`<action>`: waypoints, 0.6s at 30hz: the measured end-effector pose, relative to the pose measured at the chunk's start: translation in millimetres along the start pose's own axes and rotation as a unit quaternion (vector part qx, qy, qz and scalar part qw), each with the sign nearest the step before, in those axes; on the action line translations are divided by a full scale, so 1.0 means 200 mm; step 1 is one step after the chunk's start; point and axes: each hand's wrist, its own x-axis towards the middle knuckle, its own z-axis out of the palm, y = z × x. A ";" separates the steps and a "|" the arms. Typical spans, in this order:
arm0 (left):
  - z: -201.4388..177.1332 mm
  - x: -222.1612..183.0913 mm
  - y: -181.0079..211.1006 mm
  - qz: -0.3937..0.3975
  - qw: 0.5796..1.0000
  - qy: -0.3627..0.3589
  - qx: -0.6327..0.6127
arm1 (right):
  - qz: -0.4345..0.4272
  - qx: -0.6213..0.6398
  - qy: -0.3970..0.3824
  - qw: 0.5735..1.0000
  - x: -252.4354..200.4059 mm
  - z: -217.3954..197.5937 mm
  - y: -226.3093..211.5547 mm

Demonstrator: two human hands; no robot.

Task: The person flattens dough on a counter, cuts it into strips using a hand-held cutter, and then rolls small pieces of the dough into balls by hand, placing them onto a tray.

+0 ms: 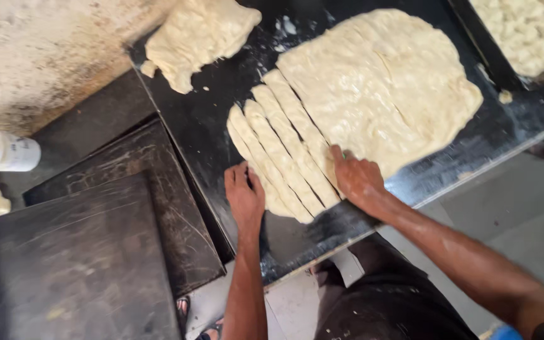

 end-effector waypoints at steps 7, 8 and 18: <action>0.02 0.02 0.00 -0.084 0.995 -0.044 0.023 | -0.094 0.037 0.138 0.985 0.93 -0.41 -0.02; 0.04 0.03 -0.01 -0.110 0.992 -0.061 0.027 | -0.115 0.050 0.187 0.974 1.07 -0.40 -0.01; 0.00 0.08 0.03 -0.021 0.999 -0.025 0.019 | -0.003 -0.025 0.038 0.999 0.90 -0.05 0.12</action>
